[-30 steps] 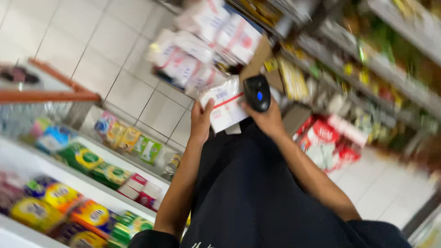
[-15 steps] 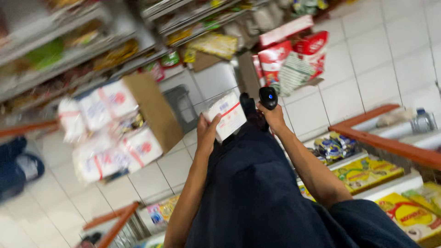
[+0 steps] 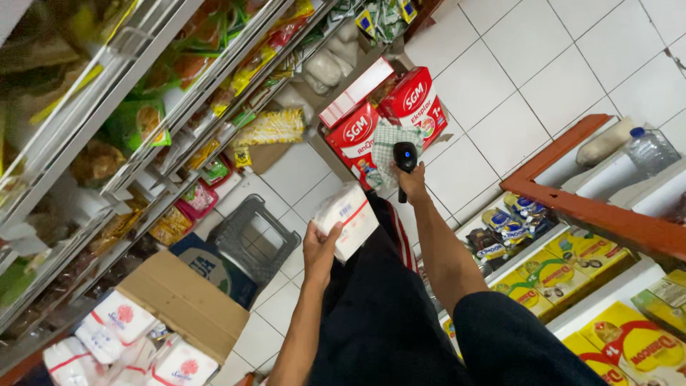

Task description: The person scans barcodes on retail products using a handheld scanner, moving items one at a time from a box to a shelf.

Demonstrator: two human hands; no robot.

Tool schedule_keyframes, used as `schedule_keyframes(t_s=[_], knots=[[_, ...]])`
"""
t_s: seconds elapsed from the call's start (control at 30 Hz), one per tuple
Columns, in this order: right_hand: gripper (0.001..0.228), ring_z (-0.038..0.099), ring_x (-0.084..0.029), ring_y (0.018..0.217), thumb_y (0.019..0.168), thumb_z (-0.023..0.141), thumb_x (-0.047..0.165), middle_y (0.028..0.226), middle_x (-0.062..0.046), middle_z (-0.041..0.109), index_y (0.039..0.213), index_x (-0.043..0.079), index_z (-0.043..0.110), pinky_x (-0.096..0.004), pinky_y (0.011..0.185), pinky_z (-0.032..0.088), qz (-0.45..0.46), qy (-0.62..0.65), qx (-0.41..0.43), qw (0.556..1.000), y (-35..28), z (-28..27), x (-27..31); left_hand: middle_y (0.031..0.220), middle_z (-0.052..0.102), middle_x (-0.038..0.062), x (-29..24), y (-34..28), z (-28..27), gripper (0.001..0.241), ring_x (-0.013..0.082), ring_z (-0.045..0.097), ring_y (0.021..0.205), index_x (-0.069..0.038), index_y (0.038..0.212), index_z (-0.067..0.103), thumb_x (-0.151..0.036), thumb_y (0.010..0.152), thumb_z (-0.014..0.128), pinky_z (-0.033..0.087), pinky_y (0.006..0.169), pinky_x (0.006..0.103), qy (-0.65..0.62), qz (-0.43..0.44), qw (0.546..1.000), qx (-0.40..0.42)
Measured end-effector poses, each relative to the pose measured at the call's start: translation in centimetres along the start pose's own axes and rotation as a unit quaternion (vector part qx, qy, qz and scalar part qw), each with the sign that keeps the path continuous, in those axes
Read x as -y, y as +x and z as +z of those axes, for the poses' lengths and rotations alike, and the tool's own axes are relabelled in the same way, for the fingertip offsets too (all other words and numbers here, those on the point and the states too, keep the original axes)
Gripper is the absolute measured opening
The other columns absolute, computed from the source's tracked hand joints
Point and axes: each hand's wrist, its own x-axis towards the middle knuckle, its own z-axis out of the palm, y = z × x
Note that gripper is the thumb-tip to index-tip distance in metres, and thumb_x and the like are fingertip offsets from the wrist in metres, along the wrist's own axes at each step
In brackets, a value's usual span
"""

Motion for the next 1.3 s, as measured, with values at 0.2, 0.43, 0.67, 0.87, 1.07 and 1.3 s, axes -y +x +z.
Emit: schedule_keyframes(t_s=[0.2,0.43,0.67,0.87,1.07,1.3], knots=[[0.036,0.059,-0.015,0.070,0.088,0.085,0.022,0.086,-0.007,0.068,0.106,-0.005,0.070,-0.032,0.064,0.048,0.062,0.080,0.074,0.992,4.3,1.0,-0.1,0.098,0.069,0.002,0.3,0.7,1.0,0.035,0.0092,0.064,0.088,-0.010,0.118,0.064,-0.020,0.087,0.076,0.054,0.078,0.0267,0.031,-0.033,0.999,-0.017],[0.032,0.061,-0.014,0.067,0.088,0.081,0.026,0.083,-0.002,0.066,0.109,0.006,0.070,-0.032,0.061,0.051,0.196,0.099,0.137,0.966,4.0,0.6,2.0,0.105,0.067,0.005,1.9,1.8,-0.2,0.032,0.0129,0.061,0.096,-0.004,0.118,0.062,-0.019,0.093,0.075,0.051,0.085,0.0291,-0.051,-0.010,0.998,-0.034],[0.039,0.061,-0.013,0.083,0.087,0.083,0.019,0.098,-0.002,0.067,0.120,0.004,0.068,-0.031,0.074,0.052,0.071,0.036,0.326,0.942,-3.5,-2.1,9.9,0.114,0.067,0.006,3.0,2.6,-4.1,0.034,0.0127,0.063,0.105,-0.006,0.121,0.058,-0.020,0.094,0.073,0.052,0.091,0.0287,-0.163,0.046,0.975,-0.143],[0.055,0.063,-0.013,0.103,0.077,0.086,0.014,0.114,-0.001,0.071,0.126,0.007,0.063,-0.032,0.091,0.053,-0.089,-0.108,0.513,0.847,-11.9,0.3,20.4,0.121,0.066,0.009,1.7,1.3,-5.3,0.041,0.0150,0.062,0.107,-0.006,0.131,0.055,-0.023,0.096,0.071,0.051,0.091,0.0304,-0.176,0.124,0.951,-0.222],[0.041,0.074,-0.024,0.090,0.079,0.083,0.010,0.101,-0.013,0.076,0.116,0.004,0.067,-0.036,0.082,0.057,-0.367,-0.206,0.485,0.766,-19.7,11.2,26.0,0.129,0.063,0.008,0.6,-4.6,-5.3,0.055,0.0162,0.062,0.117,-0.003,0.138,0.047,-0.011,0.091,0.074,0.053,0.099,0.0318,-0.296,0.325,0.884,-0.162],[0.050,0.071,-0.037,0.087,0.067,0.086,0.014,0.095,-0.018,0.073,0.112,0.004,0.065,-0.041,0.078,0.056,-0.457,-0.237,0.607,0.605,-30.2,18.0,24.9,0.122,0.067,0.013,2.9,-11.1,-12.2,0.046,0.0195,0.064,0.108,0.003,0.137,0.052,-0.015,0.099,0.071,0.053,0.091,0.0339,-0.287,0.289,0.810,-0.421]])
